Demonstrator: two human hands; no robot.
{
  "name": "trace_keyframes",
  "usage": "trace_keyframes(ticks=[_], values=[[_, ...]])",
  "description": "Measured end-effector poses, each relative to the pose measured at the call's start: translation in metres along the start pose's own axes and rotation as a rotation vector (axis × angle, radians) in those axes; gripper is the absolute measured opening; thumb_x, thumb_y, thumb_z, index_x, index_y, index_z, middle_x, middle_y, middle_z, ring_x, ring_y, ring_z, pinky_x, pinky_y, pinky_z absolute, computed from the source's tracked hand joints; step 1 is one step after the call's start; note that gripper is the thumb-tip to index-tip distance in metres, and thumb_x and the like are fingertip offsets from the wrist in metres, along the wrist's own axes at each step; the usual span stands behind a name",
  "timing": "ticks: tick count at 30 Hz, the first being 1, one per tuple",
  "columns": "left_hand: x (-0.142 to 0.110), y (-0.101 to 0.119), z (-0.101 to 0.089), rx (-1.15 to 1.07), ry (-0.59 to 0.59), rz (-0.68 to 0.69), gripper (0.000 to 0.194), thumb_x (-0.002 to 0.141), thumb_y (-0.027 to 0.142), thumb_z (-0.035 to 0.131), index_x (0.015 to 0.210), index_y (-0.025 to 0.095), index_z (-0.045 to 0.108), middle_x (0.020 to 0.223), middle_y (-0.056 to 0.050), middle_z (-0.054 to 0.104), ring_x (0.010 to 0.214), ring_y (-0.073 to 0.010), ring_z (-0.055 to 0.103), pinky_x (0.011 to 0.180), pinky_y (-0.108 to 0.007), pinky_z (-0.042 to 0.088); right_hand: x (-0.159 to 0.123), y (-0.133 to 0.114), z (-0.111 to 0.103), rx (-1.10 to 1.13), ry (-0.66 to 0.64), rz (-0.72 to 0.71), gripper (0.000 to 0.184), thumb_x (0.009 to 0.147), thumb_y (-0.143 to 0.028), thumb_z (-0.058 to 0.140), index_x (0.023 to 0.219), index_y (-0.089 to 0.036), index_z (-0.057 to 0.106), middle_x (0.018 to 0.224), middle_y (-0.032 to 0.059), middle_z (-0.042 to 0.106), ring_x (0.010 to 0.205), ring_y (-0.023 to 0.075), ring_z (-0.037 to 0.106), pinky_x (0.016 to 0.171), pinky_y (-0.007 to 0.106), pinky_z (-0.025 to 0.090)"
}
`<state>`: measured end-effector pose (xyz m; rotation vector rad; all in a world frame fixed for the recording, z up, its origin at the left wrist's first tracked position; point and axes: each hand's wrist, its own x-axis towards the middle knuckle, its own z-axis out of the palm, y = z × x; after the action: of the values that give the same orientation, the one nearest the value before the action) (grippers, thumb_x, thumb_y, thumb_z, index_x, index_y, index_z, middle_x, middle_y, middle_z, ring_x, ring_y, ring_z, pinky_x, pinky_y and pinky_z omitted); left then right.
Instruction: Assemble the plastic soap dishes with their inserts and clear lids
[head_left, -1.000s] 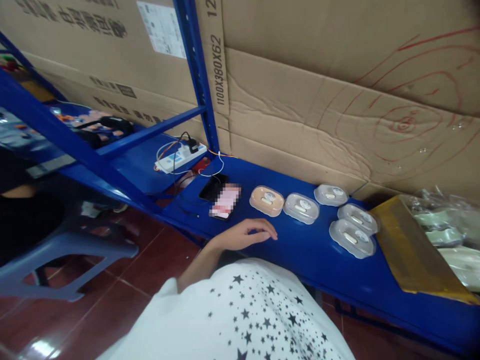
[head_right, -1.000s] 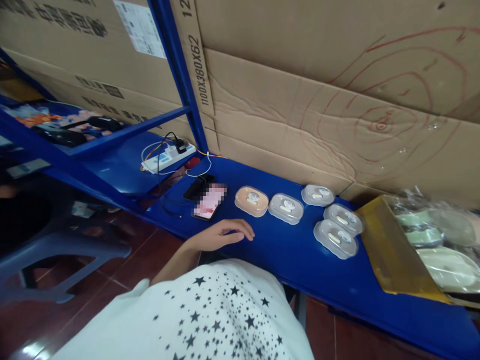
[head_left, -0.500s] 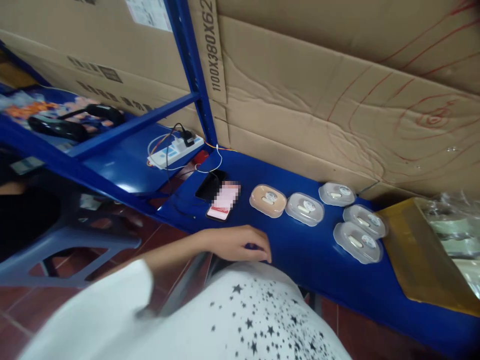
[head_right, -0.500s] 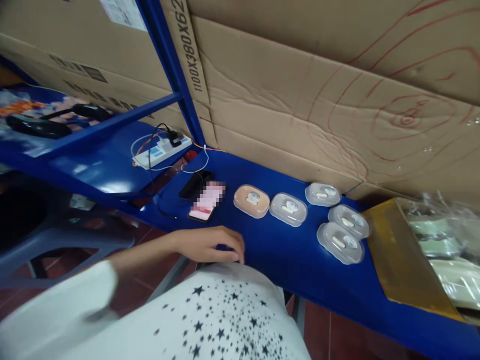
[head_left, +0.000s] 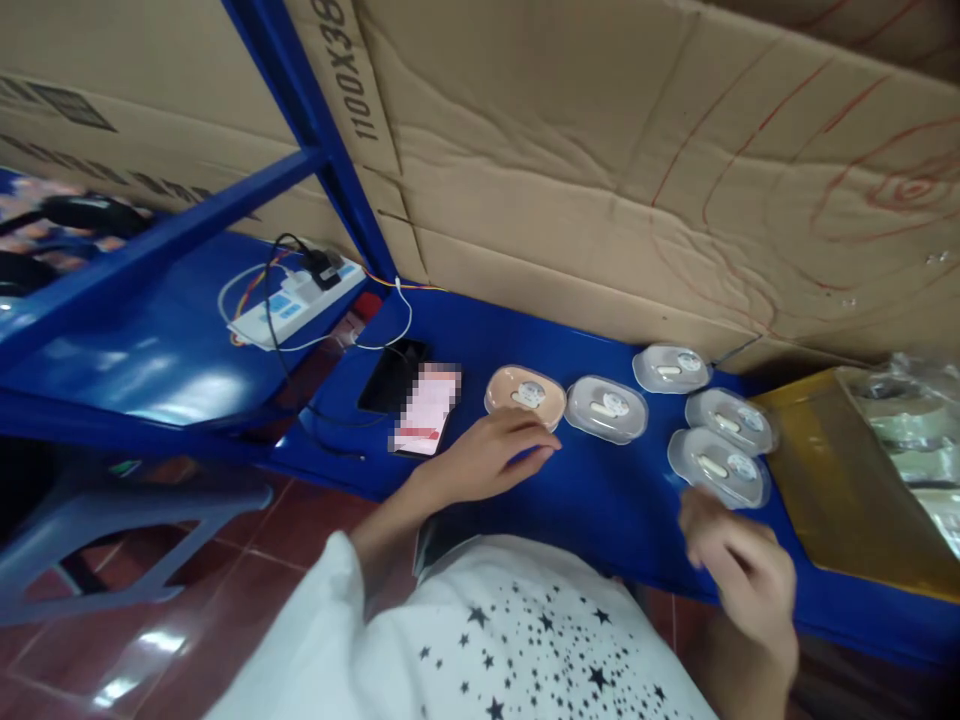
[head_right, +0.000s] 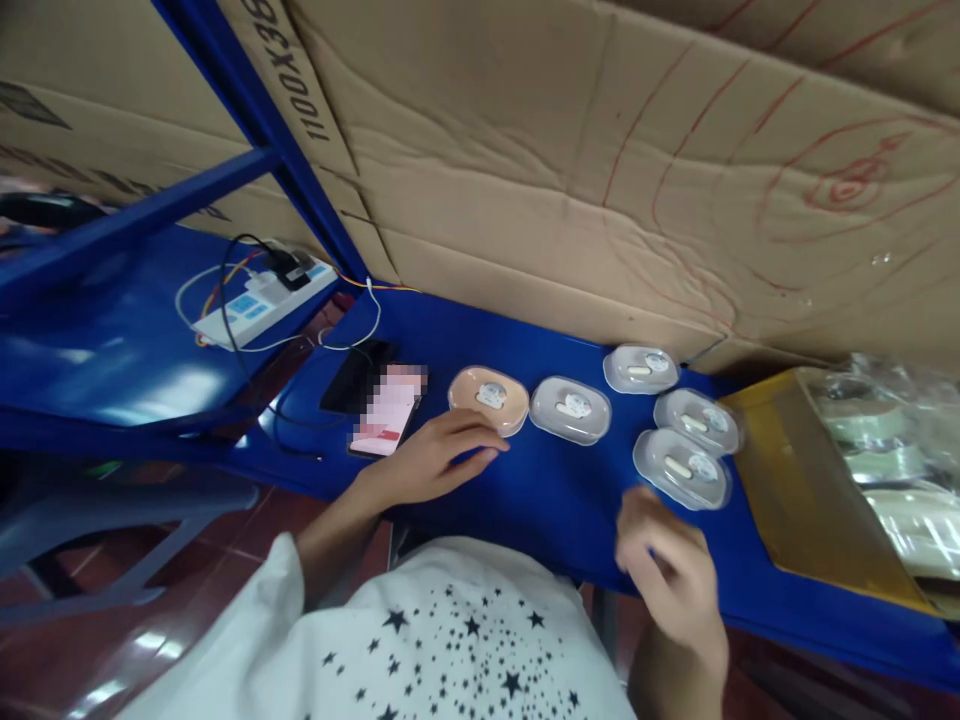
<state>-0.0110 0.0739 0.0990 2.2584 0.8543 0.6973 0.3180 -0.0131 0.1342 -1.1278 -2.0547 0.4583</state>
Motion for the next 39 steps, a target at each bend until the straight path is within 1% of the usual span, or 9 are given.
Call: trace_keyframes(ticks=[3, 6, 8, 16, 20, 25, 29, 32, 39], values=[[0.027, -0.009, -0.006, 0.251, -0.18, 0.119, 0.037, 0.107, 0.033, 0.06, 0.143, 0.028, 0.066, 0.15, -0.014, 0.063, 0.142, -0.0345, 0.056, 0.123, -0.057, 0.037, 0.052, 0.035, 0.023, -0.251, -0.133, -0.037, 0.017, 0.107, -0.034, 0.058, 0.112, -0.03, 0.074, 0.108, 0.0058, 0.077, 0.101, 0.0277, 0.072, 0.094, 0.049, 0.054], [0.035, -0.031, -0.013, 0.401, -0.19, 0.017, 0.07, 0.095, 0.04, 0.079, 0.158, 0.029, 0.05, 0.173, -0.017, 0.037, 0.162, -0.0429, 0.031, 0.129, -0.065, 0.023, 0.08, 0.07, 0.04, -0.446, -0.253, -0.014, 0.051, 0.107, -0.049, 0.058, 0.155, -0.031, 0.055, 0.163, 0.0126, 0.053, 0.151, 0.0377, 0.049, 0.118, 0.061, 0.042], [0.034, -0.048, -0.016, 0.434, -0.175, -0.124, 0.085, 0.09, 0.045, 0.085, 0.162, 0.028, 0.044, 0.177, -0.019, 0.027, 0.165, -0.0469, 0.021, 0.129, -0.071, 0.019, 0.081, 0.091, 0.05, -0.495, -0.296, 0.031, 0.069, 0.105, -0.054, 0.058, 0.167, -0.031, 0.039, 0.174, 0.0148, 0.036, 0.16, 0.04, 0.035, 0.124, 0.067, 0.035], [0.024, -0.066, -0.02, 0.245, -0.018, -0.304, 0.074, 0.095, 0.059, 0.075, 0.157, 0.028, 0.049, 0.159, -0.014, 0.054, 0.148, -0.0339, 0.051, 0.123, -0.05, 0.043, 0.062, 0.114, 0.055, -0.297, -0.242, 0.145, 0.069, 0.107, -0.055, 0.057, 0.169, -0.033, 0.036, 0.168, 0.0124, 0.046, 0.156, 0.0323, 0.044, 0.125, 0.056, 0.042], [0.034, -0.083, -0.017, 0.329, 0.115, -0.347, 0.075, 0.096, 0.057, 0.074, 0.158, 0.025, 0.047, 0.164, -0.017, 0.048, 0.15, -0.0381, 0.049, 0.124, -0.056, 0.042, 0.066, 0.123, 0.057, -0.354, -0.079, 0.2, 0.062, 0.107, -0.055, 0.056, 0.163, -0.03, 0.047, 0.168, 0.0131, 0.048, 0.157, 0.0348, 0.042, 0.126, 0.059, 0.039], [0.048, -0.106, -0.012, 0.385, 0.015, -0.37, 0.071, 0.101, 0.054, 0.068, 0.16, 0.021, 0.046, 0.169, -0.023, 0.041, 0.155, -0.0422, 0.043, 0.121, -0.061, 0.043, 0.067, 0.136, 0.066, -0.508, -0.045, 0.216, 0.049, 0.11, -0.05, 0.05, 0.154, -0.032, 0.058, 0.17, 0.0124, 0.045, 0.159, 0.0395, 0.037, 0.123, 0.071, 0.031], [0.039, -0.081, -0.008, 0.519, 0.104, -0.292, 0.06, 0.107, 0.048, 0.058, 0.159, 0.02, 0.048, 0.17, -0.024, 0.039, 0.158, -0.0457, 0.038, 0.123, -0.068, 0.036, 0.068, 0.122, 0.063, -0.52, -0.068, 0.119, 0.037, 0.113, -0.034, 0.047, 0.142, -0.029, 0.068, 0.158, 0.0115, 0.059, 0.146, 0.033, 0.051, 0.116, 0.056, 0.042], [0.016, -0.053, -0.001, 0.488, 0.066, -0.146, 0.039, 0.108, 0.04, 0.057, 0.142, 0.022, 0.062, 0.144, -0.018, 0.065, 0.133, -0.0374, 0.063, 0.109, -0.055, 0.052, 0.068, 0.102, 0.062, -0.498, -0.175, 0.009, 0.03, 0.112, -0.037, 0.052, 0.13, -0.027, 0.074, 0.133, 0.0108, 0.072, 0.124, 0.0289, 0.064, 0.102, 0.046, 0.05], [-0.02, -0.038, 0.033, 0.477, -0.014, -0.151, 0.026, 0.103, 0.024, 0.067, 0.129, 0.02, 0.066, 0.134, -0.012, 0.072, 0.122, -0.0348, 0.068, 0.101, -0.051, 0.056, 0.064, 0.085, 0.075, -0.644, -0.279, -0.009, 0.054, 0.098, -0.054, 0.072, 0.138, -0.018, 0.069, 0.144, 0.019, 0.063, 0.133, 0.0401, 0.057, 0.11, 0.058, 0.046]])
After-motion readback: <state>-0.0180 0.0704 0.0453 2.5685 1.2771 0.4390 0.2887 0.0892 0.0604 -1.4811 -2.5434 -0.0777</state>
